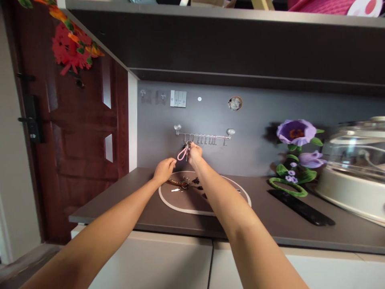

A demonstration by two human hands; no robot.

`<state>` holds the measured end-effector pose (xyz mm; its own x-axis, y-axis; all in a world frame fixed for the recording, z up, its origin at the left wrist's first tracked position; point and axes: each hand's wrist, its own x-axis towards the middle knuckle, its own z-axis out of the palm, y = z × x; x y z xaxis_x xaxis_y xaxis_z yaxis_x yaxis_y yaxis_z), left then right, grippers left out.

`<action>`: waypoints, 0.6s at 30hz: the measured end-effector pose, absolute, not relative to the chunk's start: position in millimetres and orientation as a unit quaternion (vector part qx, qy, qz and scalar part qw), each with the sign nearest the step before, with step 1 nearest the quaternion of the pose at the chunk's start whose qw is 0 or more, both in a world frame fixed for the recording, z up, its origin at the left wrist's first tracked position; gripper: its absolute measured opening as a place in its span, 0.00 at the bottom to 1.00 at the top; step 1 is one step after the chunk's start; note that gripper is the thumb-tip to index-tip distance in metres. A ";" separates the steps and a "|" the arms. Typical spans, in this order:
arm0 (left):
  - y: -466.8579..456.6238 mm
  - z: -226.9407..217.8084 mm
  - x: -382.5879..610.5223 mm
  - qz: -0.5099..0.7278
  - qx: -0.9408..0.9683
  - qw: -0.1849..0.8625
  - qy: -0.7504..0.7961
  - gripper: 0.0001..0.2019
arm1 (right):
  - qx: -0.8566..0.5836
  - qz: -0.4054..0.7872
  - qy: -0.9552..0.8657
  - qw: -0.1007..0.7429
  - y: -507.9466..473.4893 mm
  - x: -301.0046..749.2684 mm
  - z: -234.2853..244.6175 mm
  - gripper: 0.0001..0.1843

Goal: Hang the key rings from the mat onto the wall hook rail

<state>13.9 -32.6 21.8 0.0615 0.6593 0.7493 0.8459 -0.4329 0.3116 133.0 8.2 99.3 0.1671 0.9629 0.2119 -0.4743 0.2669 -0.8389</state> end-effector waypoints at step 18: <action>-34.0 24.2 12.7 -0.439 -0.717 0.108 -0.530 0.15 | -0.372 0.486 -0.323 0.722 47.8 120.9 100.7 0.09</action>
<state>12.7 -34.0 24.2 0.0520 0.6664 0.7438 0.8554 -0.4141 0.3112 120.9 47.8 100.7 0.3196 0.9417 0.1056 -0.4609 0.2518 -0.8510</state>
